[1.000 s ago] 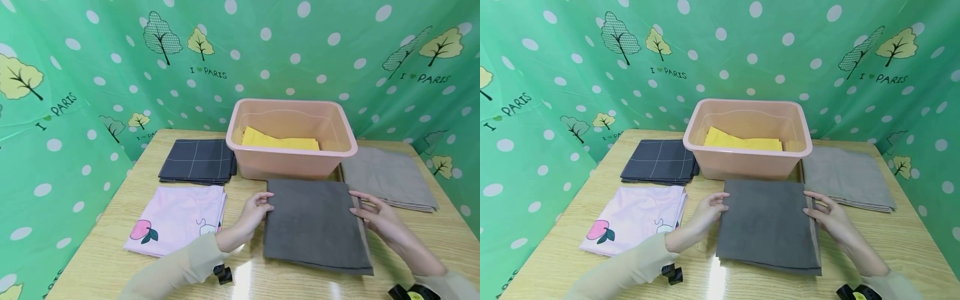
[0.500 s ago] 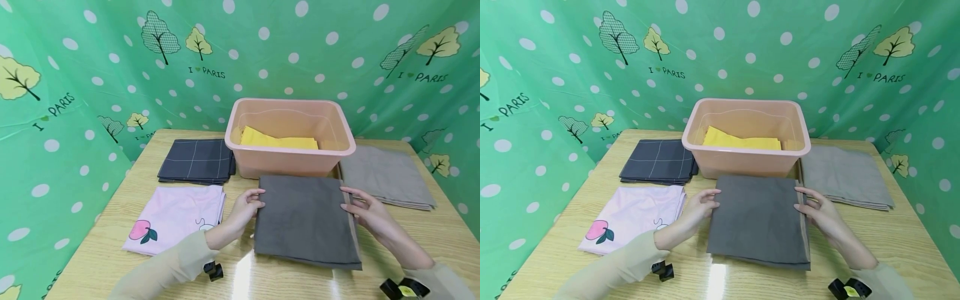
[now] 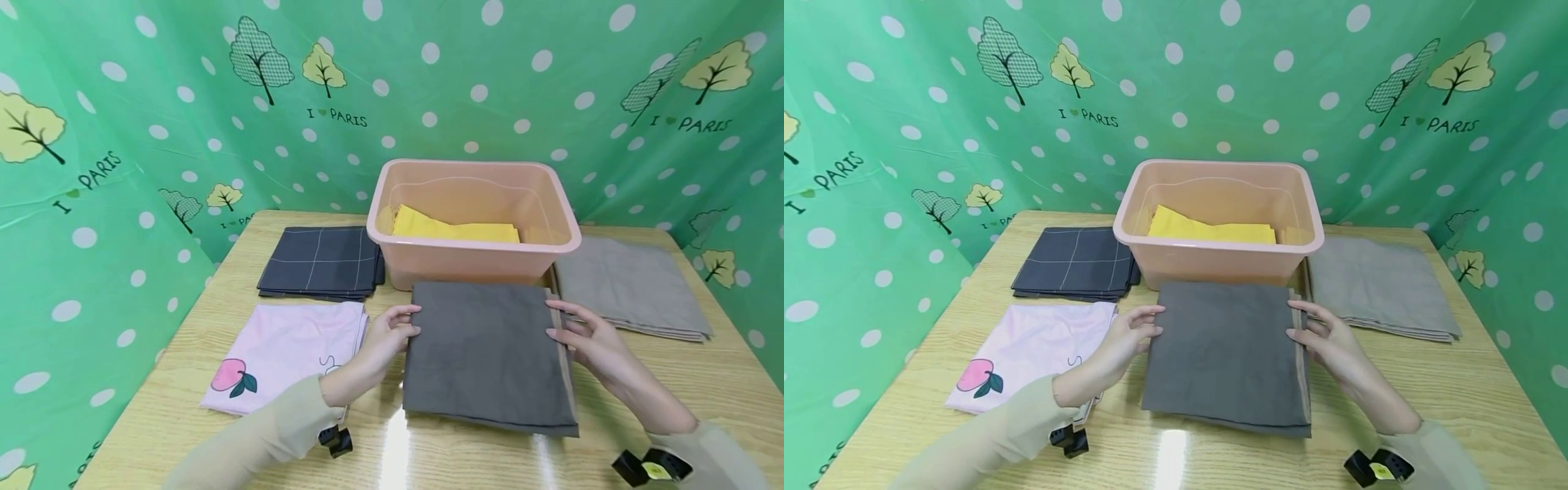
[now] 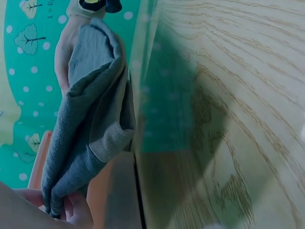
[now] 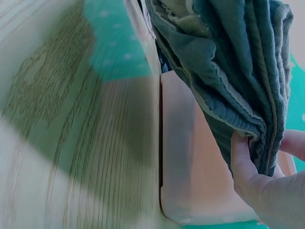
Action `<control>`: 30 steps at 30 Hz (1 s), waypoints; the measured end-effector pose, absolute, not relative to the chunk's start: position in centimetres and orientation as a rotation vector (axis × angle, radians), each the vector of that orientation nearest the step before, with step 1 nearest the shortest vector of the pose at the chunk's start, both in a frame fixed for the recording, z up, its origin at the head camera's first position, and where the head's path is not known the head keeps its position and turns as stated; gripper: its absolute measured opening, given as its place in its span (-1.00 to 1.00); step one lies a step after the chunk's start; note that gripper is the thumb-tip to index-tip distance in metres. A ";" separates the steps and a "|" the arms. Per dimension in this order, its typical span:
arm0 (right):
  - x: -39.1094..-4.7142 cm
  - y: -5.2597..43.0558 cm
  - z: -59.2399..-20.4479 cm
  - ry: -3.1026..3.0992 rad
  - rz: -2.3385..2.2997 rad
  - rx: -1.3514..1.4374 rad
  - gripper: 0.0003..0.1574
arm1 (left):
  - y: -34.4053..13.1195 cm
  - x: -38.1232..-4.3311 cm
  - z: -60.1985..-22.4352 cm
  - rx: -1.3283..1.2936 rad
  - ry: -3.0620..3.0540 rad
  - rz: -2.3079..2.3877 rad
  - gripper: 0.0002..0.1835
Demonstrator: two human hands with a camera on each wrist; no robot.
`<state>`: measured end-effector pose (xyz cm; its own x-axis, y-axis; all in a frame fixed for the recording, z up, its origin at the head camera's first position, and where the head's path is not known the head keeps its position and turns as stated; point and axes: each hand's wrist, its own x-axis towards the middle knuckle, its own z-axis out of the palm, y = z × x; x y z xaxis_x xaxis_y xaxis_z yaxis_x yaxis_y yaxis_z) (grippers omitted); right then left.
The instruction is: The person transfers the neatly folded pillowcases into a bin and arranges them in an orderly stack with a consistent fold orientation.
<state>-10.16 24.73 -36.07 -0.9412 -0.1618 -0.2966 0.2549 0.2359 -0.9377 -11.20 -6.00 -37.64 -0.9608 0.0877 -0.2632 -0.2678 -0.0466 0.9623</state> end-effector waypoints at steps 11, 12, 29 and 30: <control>-10.0 24.1 -35.6 2.144 -1.816 0.076 -0.35 | -7.1 -11.2 -37.1 -0.183 1.991 2.090 -0.57; -10.0 24.0 -35.5 2.141 -1.821 0.080 -0.35 | -7.2 -11.2 -37.0 -0.183 1.995 2.088 -0.57; -9.8 23.3 -34.7 2.113 -1.947 0.066 -0.42 | -8.4 -10.9 -35.6 -0.135 2.033 2.132 -0.58; -9.8 23.3 -34.7 2.110 -1.954 0.070 -0.42 | -8.5 -11.0 -35.5 -0.136 2.033 2.135 -0.59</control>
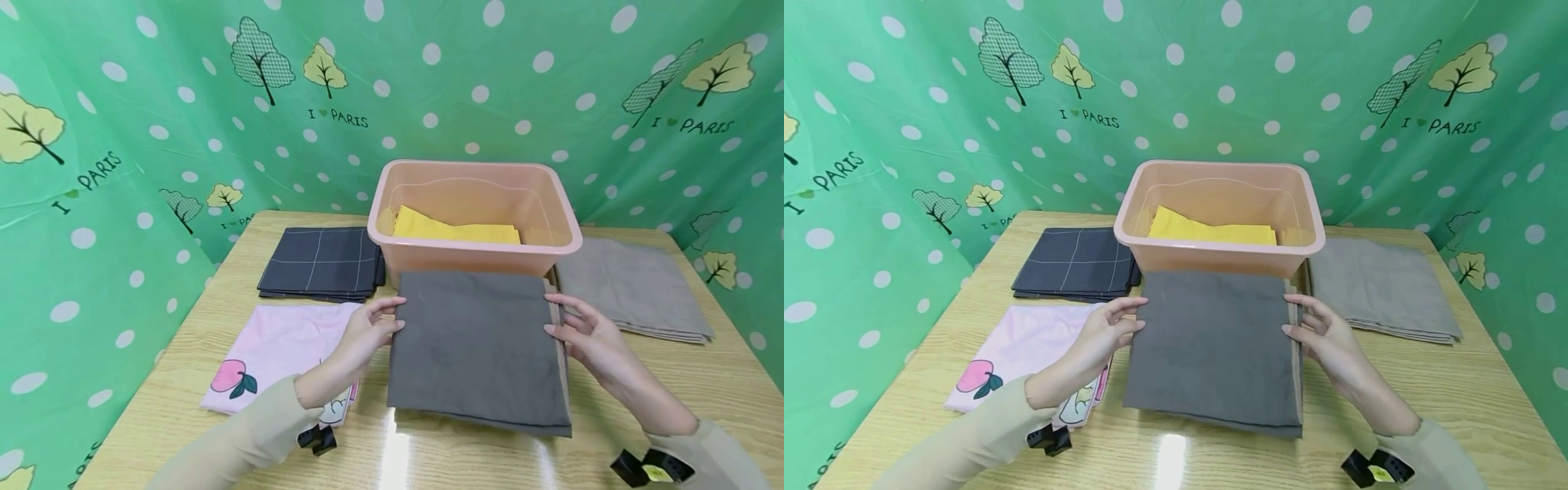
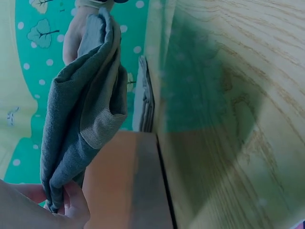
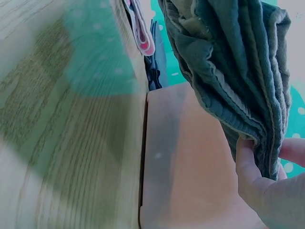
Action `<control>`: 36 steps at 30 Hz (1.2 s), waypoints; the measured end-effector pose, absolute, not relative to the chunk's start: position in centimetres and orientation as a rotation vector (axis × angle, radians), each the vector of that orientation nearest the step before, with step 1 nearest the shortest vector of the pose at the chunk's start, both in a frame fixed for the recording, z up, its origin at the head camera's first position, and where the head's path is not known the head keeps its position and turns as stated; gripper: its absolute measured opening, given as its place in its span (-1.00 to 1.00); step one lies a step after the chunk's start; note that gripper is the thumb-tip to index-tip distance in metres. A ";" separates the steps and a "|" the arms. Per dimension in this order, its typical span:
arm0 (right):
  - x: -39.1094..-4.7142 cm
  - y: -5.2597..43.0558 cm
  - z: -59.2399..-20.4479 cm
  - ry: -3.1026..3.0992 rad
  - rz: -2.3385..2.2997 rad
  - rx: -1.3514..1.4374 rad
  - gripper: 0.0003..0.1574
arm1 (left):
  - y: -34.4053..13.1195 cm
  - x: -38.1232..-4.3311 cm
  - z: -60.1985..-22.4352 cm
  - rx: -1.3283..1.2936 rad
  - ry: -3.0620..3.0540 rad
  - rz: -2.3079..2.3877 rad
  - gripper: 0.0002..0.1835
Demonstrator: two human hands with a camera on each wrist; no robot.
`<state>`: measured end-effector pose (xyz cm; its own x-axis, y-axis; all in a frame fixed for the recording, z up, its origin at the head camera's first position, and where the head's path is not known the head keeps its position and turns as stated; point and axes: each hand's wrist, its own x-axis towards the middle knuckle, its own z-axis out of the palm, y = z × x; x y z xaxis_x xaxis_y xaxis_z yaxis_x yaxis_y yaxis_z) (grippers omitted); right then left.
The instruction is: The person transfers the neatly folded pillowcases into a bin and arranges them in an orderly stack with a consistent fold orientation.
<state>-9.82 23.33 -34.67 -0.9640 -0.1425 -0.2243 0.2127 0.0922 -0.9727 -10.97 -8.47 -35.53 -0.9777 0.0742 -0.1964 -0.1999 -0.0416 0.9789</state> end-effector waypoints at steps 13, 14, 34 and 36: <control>-10.1 23.6 -33.8 2.228 -1.874 0.034 -0.37 | -8.8 -11.1 -34.3 -0.067 2.021 2.180 -0.61; -10.1 23.6 -33.7 2.224 -1.888 0.024 -0.37 | -8.8 -11.1 -34.2 -0.060 2.020 2.185 -0.61; -11.2 23.5 -31.7 2.064 -2.188 -0.168 -0.42 | -8.8 -12.5 -31.9 -0.023 2.000 2.256 -0.59; -11.3 23.5 -31.5 2.056 -2.201 -0.172 -0.42 | -8.9 -12.8 -31.7 -0.021 1.995 2.251 -0.58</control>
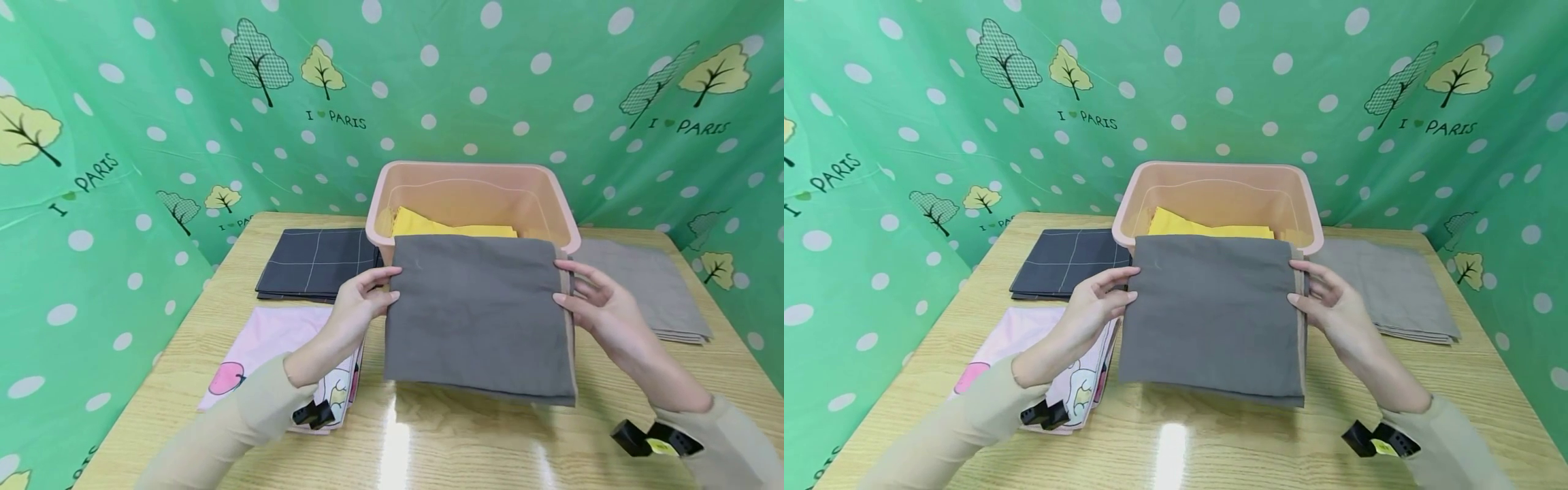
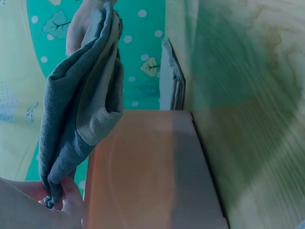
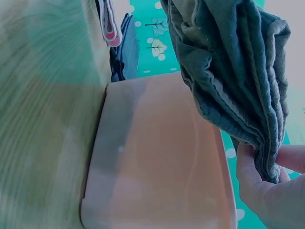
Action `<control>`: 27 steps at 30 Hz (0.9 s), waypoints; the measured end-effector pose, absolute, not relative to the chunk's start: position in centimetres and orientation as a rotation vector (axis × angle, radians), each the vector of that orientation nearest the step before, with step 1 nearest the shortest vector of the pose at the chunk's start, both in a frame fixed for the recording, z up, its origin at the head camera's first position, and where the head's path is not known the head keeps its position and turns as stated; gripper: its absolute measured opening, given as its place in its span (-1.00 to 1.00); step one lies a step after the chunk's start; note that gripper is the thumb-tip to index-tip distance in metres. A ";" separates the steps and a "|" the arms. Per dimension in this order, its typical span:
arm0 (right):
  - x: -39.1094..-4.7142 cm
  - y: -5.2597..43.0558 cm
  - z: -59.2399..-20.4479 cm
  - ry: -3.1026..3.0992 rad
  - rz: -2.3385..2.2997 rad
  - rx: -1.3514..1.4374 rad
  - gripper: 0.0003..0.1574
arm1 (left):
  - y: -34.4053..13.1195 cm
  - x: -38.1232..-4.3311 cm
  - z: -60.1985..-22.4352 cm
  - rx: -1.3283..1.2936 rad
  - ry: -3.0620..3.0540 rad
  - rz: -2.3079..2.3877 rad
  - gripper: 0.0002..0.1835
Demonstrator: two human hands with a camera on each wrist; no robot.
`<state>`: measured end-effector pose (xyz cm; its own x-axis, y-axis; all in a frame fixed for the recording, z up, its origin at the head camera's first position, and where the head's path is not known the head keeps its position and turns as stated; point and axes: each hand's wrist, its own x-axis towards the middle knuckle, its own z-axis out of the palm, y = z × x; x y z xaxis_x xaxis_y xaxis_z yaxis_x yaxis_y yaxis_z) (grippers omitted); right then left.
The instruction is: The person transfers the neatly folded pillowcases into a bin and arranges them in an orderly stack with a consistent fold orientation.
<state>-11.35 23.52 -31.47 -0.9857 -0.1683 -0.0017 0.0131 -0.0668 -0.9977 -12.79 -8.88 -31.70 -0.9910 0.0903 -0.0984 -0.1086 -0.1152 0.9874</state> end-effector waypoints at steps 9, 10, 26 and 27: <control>-12.5 23.5 -30.5 2.096 -2.145 -0.099 -0.35 | -9.0 -14.2 -30.9 -0.005 2.047 2.194 -0.60; -12.6 23.5 -30.4 2.103 -2.133 -0.090 -0.34 | -9.1 -14.3 -30.8 -0.001 2.051 2.193 -0.60; -14.8 23.4 -28.9 2.145 -2.061 0.002 -0.30 | -8.8 -16.6 -29.7 -0.051 2.076 2.181 -0.61; -14.9 23.5 -28.8 2.135 -2.072 0.004 -0.30 | -8.8 -16.8 -29.7 -0.051 2.076 2.177 -0.61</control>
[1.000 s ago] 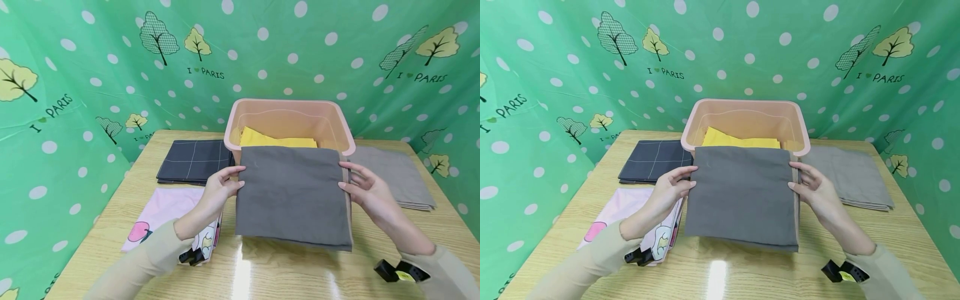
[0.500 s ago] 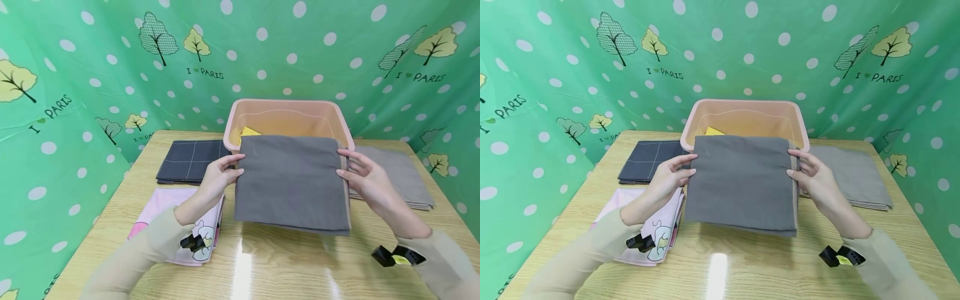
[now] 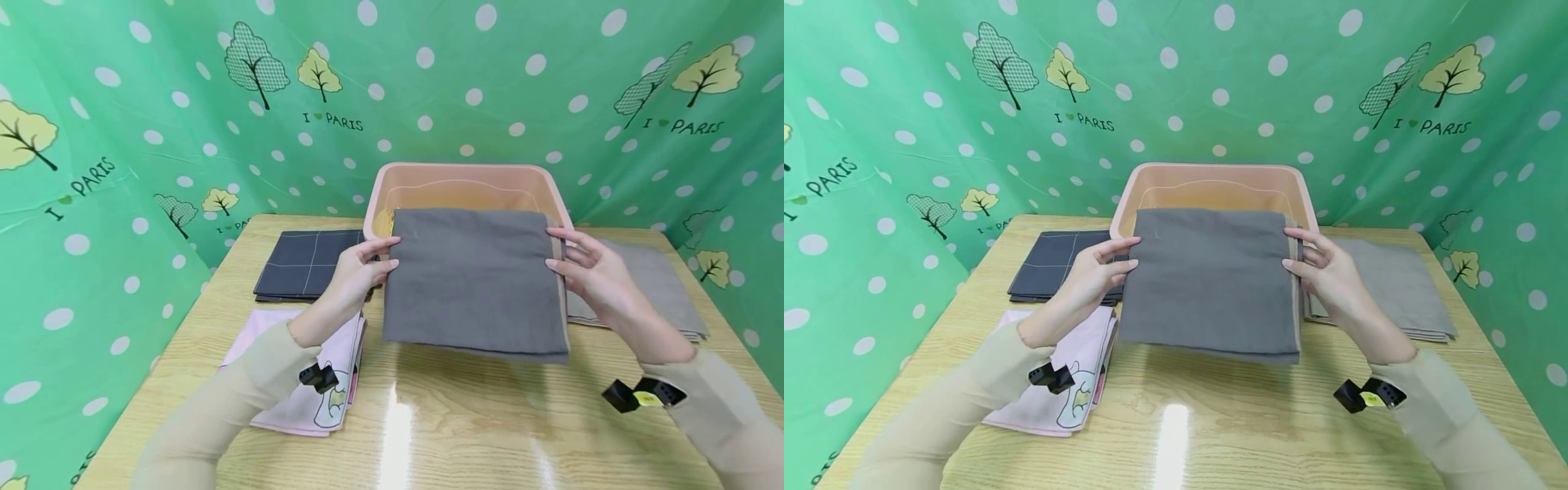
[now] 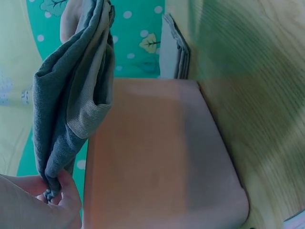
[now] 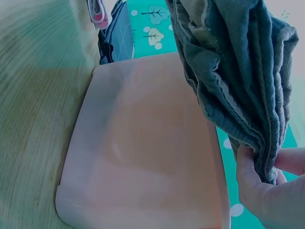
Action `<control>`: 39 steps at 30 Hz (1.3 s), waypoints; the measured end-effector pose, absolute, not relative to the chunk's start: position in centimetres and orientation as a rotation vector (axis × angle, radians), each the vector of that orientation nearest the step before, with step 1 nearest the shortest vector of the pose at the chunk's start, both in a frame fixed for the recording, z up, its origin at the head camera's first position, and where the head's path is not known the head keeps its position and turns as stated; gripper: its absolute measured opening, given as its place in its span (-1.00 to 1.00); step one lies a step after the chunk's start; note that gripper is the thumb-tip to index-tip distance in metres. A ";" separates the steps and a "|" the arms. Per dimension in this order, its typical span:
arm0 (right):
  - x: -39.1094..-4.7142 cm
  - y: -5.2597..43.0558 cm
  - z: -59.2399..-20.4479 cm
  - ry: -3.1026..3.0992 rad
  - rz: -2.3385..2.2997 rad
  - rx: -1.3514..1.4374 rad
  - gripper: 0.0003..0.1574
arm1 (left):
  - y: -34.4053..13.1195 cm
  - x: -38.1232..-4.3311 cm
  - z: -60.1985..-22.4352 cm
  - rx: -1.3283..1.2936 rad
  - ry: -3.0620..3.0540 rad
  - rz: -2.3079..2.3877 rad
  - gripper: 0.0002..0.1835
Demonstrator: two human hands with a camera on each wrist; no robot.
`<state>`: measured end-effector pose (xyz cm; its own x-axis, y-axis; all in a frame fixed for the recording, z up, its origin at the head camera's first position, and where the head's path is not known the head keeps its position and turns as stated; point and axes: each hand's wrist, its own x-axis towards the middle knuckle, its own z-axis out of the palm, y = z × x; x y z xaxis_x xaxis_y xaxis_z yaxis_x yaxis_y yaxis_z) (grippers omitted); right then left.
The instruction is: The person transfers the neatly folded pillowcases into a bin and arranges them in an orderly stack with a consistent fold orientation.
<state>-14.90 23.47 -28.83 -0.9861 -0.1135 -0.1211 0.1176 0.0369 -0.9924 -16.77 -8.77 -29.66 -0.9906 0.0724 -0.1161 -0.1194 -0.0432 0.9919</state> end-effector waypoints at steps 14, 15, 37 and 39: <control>-16.8 23.2 -28.0 2.172 -2.040 0.060 -0.28 | -8.6 -18.7 -28.7 -0.091 2.130 2.126 -0.60; -16.9 23.2 -27.8 2.170 -2.045 0.062 -0.28 | -8.6 -18.8 -28.6 -0.091 2.132 2.128 -0.60; -20.3 22.8 -25.5 2.209 -2.001 0.088 -0.32 | -8.2 -22.1 -26.6 -0.133 2.177 2.102 -0.58; -20.6 22.8 -25.3 2.203 -2.000 0.098 -0.31 | -8.2 -22.5 -26.3 -0.146 2.192 2.091 -0.58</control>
<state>-20.60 22.75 -25.28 -0.9843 -0.0616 -0.1653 0.1586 0.1013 -0.9821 -22.45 -8.19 -26.35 -0.9895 0.0054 -0.1447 -0.1443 0.0476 0.9884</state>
